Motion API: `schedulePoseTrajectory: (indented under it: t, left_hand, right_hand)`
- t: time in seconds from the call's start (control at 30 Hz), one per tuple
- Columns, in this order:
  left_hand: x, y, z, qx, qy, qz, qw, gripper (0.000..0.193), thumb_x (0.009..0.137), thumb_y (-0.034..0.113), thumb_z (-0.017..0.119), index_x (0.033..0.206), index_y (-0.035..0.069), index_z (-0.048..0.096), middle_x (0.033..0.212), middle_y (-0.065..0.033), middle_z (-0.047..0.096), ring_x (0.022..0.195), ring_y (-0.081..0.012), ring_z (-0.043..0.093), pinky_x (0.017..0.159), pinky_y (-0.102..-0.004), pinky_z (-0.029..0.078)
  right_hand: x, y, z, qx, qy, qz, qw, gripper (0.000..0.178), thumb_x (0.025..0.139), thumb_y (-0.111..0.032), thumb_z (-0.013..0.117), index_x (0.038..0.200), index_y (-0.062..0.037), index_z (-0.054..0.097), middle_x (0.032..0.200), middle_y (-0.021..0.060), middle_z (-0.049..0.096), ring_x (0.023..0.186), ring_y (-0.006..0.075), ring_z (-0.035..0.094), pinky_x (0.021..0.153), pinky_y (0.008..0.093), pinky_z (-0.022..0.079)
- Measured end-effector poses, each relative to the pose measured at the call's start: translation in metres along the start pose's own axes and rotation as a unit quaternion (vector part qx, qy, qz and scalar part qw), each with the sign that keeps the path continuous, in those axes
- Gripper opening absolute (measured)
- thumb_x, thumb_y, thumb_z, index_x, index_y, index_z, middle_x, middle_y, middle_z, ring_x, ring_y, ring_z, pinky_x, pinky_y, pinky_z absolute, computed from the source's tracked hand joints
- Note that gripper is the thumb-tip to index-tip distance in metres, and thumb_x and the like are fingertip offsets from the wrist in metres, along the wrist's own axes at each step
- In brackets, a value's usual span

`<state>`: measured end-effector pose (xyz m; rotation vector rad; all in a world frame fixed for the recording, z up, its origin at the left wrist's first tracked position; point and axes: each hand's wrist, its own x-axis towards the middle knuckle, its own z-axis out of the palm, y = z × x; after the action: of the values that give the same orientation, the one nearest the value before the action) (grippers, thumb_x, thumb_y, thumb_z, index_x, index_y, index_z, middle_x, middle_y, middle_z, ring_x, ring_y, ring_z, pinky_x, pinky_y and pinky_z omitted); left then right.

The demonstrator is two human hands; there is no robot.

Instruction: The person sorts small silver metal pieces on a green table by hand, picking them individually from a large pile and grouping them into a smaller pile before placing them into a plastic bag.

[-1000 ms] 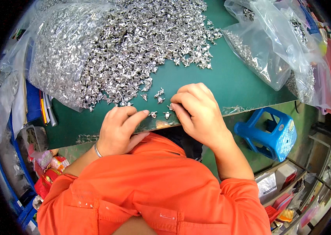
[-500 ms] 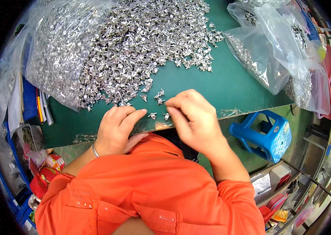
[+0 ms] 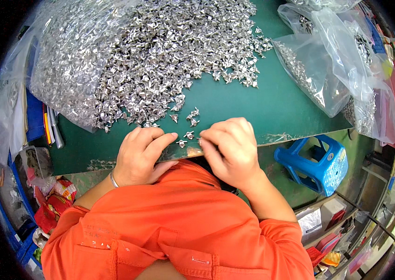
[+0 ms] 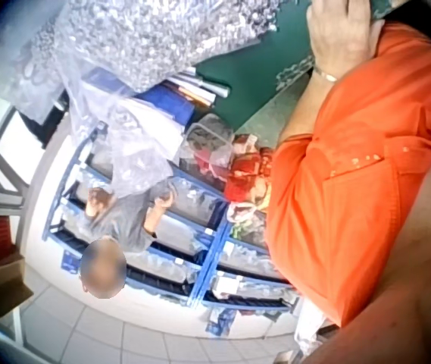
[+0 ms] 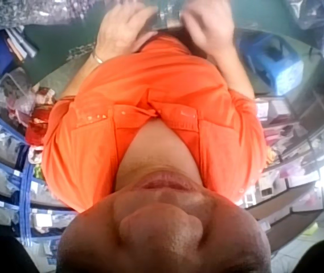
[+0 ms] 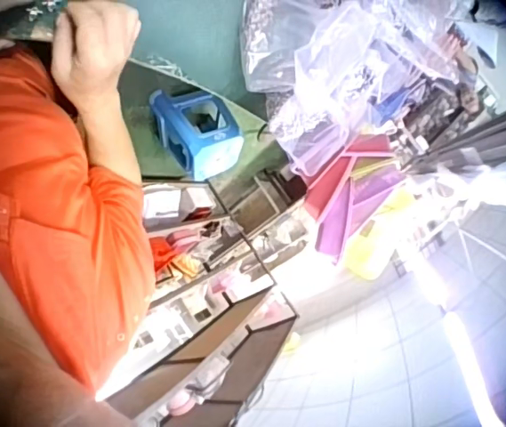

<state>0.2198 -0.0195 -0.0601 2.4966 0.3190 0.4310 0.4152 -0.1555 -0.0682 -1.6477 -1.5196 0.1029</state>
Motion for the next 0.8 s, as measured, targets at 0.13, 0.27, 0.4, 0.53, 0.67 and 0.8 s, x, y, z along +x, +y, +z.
schedulePoseTrajectory:
  t: [0.13, 0.27, 0.4, 0.53, 0.67, 0.8]
  left_hand:
    - [0.0, -0.001, 0.0, 0.008, 0.003, 0.004, 1.0, 0.063, 0.062, 0.017, 0.087, 0.12, 0.009, 0.063, 0.102, -0.0085, 0.057, 0.087, -0.029, 0.057, 0.075, -0.0401, 0.047]
    - [0.001, -0.001, -0.001, 0.002, -0.003, 0.001, 1.0, 0.063, 0.061, 0.017, 0.087, 0.119, 0.009, 0.063, 0.102, -0.0088, 0.057, 0.087, -0.0293, 0.057, 0.074, -0.0405, 0.047]
    - [0.001, 0.0, -0.001, -0.001, -0.006, 0.0, 1.0, 0.062, 0.062, 0.016, 0.087, 0.118, 0.009, 0.063, 0.103, -0.0084, 0.057, 0.087, -0.0291, 0.057, 0.074, -0.0402, 0.047]
    - [0.0, 0.001, -0.001, 0.005, 0.004, -0.002, 1.0, 0.058, 0.064, 0.015, 0.084, 0.118, 0.008, 0.063, 0.104, -0.0069, 0.058, 0.087, -0.0276, 0.057, 0.075, -0.0391, 0.048]
    - [0.002, 0.001, -0.001, 0.001, 0.006, 0.005, 1.0, 0.058, 0.063, 0.014, 0.085, 0.117, 0.007, 0.063, 0.103, -0.0078, 0.058, 0.086, -0.028, 0.057, 0.074, -0.0394, 0.048]
    - [0.003, 0.0, -0.002, -0.006, 0.013, -0.003, 1.0, 0.059, 0.061, 0.014, 0.086, 0.115, 0.006, 0.064, 0.101, -0.0083, 0.058, 0.084, -0.0283, 0.057, 0.074, -0.0397, 0.048]
  right_hand:
    - [-0.001, -0.003, 0.004, -0.024, -0.058, -0.044, 0.997, 0.025, 0.071, -0.004, 0.08, 0.094, -0.0051, 0.068, 0.092, 0.0062, 0.065, 0.079, 0.0259, 0.06, 0.07, 0.0374, 0.046]
    - [0.0, -0.001, 0.007, -0.015, 0.001, -0.013, 1.0, 0.021, 0.073, 0.003, 0.077, 0.091, -0.002, 0.067, 0.089, 0.009, 0.064, 0.074, 0.029, 0.061, 0.065, 0.0379, 0.049]
    - [0.004, -0.004, 0.003, -0.04, 0.009, 0.036, 0.999, 0.016, 0.076, 0.003, 0.075, 0.089, -0.0003, 0.066, 0.087, 0.0124, 0.063, 0.076, 0.0312, 0.061, 0.068, 0.0386, 0.05]
    - [0.002, 0.004, -0.007, -0.05, 0.044, 0.076, 0.995, 0.011, 0.083, 0.004, 0.069, 0.092, 0.0005, 0.066, 0.09, 0.0141, 0.063, 0.081, 0.0312, 0.062, 0.072, 0.0377, 0.051]
    - [-0.005, 0.01, -0.014, -0.034, 0.064, 0.094, 0.993, 0.012, 0.084, 0.008, 0.065, 0.094, 0.0017, 0.066, 0.091, 0.0155, 0.064, 0.081, 0.0301, 0.063, 0.071, 0.0351, 0.052]
    - [-0.006, 0.017, -0.013, 0.008, 0.036, 0.046, 0.998, 0.017, 0.082, 0.01, 0.063, 0.096, 0.0014, 0.068, 0.091, 0.0143, 0.065, 0.08, 0.0301, 0.063, 0.07, 0.0361, 0.051]
